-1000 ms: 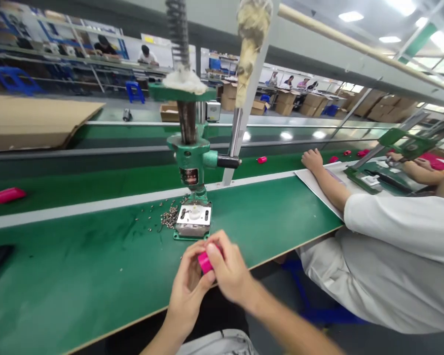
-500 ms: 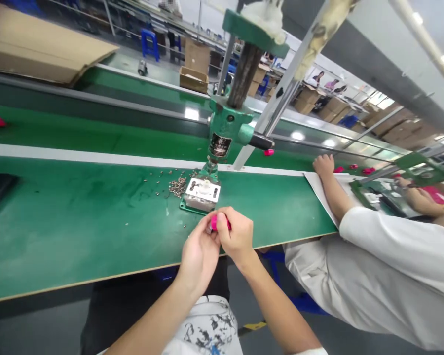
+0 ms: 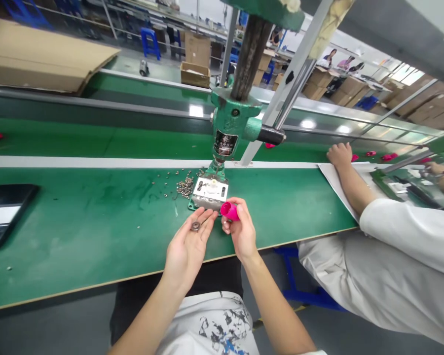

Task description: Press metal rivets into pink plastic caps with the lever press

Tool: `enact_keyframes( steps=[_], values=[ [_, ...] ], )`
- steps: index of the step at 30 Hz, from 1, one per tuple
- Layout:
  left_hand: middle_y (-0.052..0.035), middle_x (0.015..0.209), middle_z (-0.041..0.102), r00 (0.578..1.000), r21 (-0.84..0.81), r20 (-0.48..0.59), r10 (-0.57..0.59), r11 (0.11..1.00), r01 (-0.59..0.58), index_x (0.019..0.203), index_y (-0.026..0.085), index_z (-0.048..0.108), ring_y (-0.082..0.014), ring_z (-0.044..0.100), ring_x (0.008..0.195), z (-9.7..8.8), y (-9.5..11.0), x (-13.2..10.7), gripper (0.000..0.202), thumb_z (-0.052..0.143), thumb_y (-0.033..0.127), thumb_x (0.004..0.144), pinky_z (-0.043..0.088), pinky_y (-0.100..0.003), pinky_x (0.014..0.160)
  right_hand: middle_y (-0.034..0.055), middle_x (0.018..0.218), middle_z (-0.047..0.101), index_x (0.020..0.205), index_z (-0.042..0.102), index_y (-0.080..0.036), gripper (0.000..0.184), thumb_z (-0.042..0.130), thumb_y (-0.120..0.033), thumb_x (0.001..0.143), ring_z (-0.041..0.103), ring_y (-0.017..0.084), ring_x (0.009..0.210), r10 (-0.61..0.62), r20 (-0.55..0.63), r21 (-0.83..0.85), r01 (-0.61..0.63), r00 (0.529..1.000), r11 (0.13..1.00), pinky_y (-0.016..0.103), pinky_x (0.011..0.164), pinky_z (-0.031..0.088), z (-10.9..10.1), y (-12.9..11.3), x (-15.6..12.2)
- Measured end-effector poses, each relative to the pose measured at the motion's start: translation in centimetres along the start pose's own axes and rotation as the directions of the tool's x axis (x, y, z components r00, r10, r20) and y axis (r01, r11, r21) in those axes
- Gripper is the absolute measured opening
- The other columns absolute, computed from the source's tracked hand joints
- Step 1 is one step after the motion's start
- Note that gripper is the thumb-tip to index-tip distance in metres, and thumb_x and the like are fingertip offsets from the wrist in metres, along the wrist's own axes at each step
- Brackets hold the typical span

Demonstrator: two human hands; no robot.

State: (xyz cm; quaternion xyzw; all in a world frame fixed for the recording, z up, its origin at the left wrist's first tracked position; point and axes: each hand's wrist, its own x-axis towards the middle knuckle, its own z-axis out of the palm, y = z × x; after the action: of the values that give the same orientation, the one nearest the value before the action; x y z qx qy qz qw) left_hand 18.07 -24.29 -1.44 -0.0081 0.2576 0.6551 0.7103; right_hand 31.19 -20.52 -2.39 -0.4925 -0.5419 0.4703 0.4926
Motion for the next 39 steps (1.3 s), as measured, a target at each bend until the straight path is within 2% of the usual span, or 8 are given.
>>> enact_keyframes(
  steps=[5, 8, 12, 19, 24, 30, 36, 39],
  values=[
    [-0.0201, 0.137, 0.067, 0.999, 0.051, 0.045, 0.006, 0.999, -0.009, 0.13, 0.01, 0.065, -0.0326, 0.061, 0.136, -0.1, 2.2, -0.7, 0.041, 0.056, 0.032, 0.096, 0.045, -0.045, 0.123, 0.0062, 0.088, 0.059, 0.127, 0.046, -0.019, 0.044, 0.03, -0.055, 0.107, 0.053, 0.016, 0.065, -0.008, -0.068, -0.109, 0.0, 0.998, 0.994, 0.026, 0.056, 0.045, -0.8, 1.4, -0.2],
    [-0.0194, 0.142, 0.064, 0.998, 0.099, 0.06, 0.023, 0.995, -0.029, 0.133, 0.01, 0.064, -0.032, 0.058, 0.139, 0.1, 2.5, -1.4, 0.043, 0.056, 0.025, 0.094, 0.041, -0.045, 0.125, 0.0119, 0.117, 0.062, 0.139, 0.047, -0.02, 0.047, 0.043, -0.054, 0.106, 0.06, 0.021, 0.097, -0.12, -0.207, -0.321, 0.049, 0.971, 0.946, 0.036, 0.088, 0.05, -3.3, 1.9, 0.7],
    [-0.0181, 0.142, 0.065, 0.997, 0.203, 0.07, 0.043, 0.978, -0.056, 0.133, 0.013, 0.064, -0.0307, 0.059, 0.138, -0.1, 1.9, -1.7, 0.037, 0.06, 0.023, 0.098, 0.043, -0.044, 0.124, 0.0103, 0.137, 0.058, 0.142, 0.059, -0.027, 0.045, 0.06, -0.044, 0.101, 0.044, 0.033, 0.134, -0.214, -0.166, -0.583, 0.079, 0.963, 0.808, 0.058, 0.118, 0.02, -6.4, 2.5, 2.3],
    [-0.0208, 0.133, 0.071, 0.99, 0.515, 0.139, 0.016, 0.853, -0.086, 0.128, 0.014, 0.066, -0.0353, 0.066, 0.128, -1.3, 4.4, -0.3, 0.046, 0.074, 0.042, 0.092, 0.052, -0.048, 0.114, 0.0103, 0.139, 0.058, 0.143, 0.062, -0.031, 0.043, 0.063, -0.034, 0.1, 0.046, 0.037, 0.129, -0.294, -0.088, -0.696, 0.153, 0.952, 0.702, 0.061, 0.104, 0.035, -7.0, 4.0, 3.5],
    [-0.0171, 0.119, 0.078, 0.993, 0.792, 0.073, -0.092, 0.611, -0.002, 0.119, 0.017, 0.072, -0.0366, 0.074, 0.112, -1.4, 7.5, 2.7, 0.059, 0.084, 0.059, 0.078, 0.06, -0.049, 0.102, 0.0128, 0.142, 0.052, 0.147, 0.053, -0.028, 0.044, 0.057, -0.035, 0.103, 0.048, 0.032, 0.132, -0.494, -0.139, -0.669, 0.286, 0.858, 0.686, 0.056, 0.109, 0.041, -6.1, 2.2, 1.9],
    [-0.0108, 0.103, 0.08, 0.892, 0.931, 0.276, -0.358, 0.332, -0.155, 0.104, 0.019, 0.081, -0.0287, 0.074, 0.095, 1.3, 4.0, 3.5, 0.051, 0.072, 0.066, 0.086, 0.06, -0.041, 0.095, 0.0073, 0.109, 0.062, 0.138, 0.06, -0.028, 0.049, 0.066, -0.056, 0.098, 0.062, 0.02, 0.096, -0.568, 0.145, -0.456, 0.564, 0.81, 0.688, 0.031, 0.083, 0.057, -2.6, -0.3, -2.1],
    [-0.0094, 0.088, 0.075, 0.814, 0.913, 0.316, -0.487, 0.388, -0.123, 0.109, 0.016, 0.078, -0.0229, 0.069, 0.078, 3.8, 1.7, 3.5, 0.056, 0.049, 0.064, 0.1, 0.059, -0.034, 0.074, 0.0096, 0.112, 0.06, 0.124, 0.063, -0.02, 0.024, 0.06, -0.035, 0.105, 0.058, 0.02, 0.103, -0.492, 0.225, -0.565, 0.524, 0.841, 0.637, 0.033, 0.09, 0.055, -5.2, -1.2, -2.0],
    [-0.0105, 0.088, 0.073, 0.769, 0.852, 0.523, -0.368, 0.189, -0.489, 0.111, 0.018, 0.076, -0.0245, 0.067, 0.08, 5.3, 1.6, 5.4, 0.049, 0.041, 0.053, 0.106, 0.055, -0.036, 0.079, 0.0094, 0.116, 0.06, 0.123, 0.06, -0.02, 0.025, 0.055, -0.039, 0.107, 0.058, 0.019, 0.108, -0.463, 0.136, -0.609, 0.442, 0.876, 0.658, 0.033, 0.095, 0.053, -8.5, -0.6, 0.3]
  ],
)
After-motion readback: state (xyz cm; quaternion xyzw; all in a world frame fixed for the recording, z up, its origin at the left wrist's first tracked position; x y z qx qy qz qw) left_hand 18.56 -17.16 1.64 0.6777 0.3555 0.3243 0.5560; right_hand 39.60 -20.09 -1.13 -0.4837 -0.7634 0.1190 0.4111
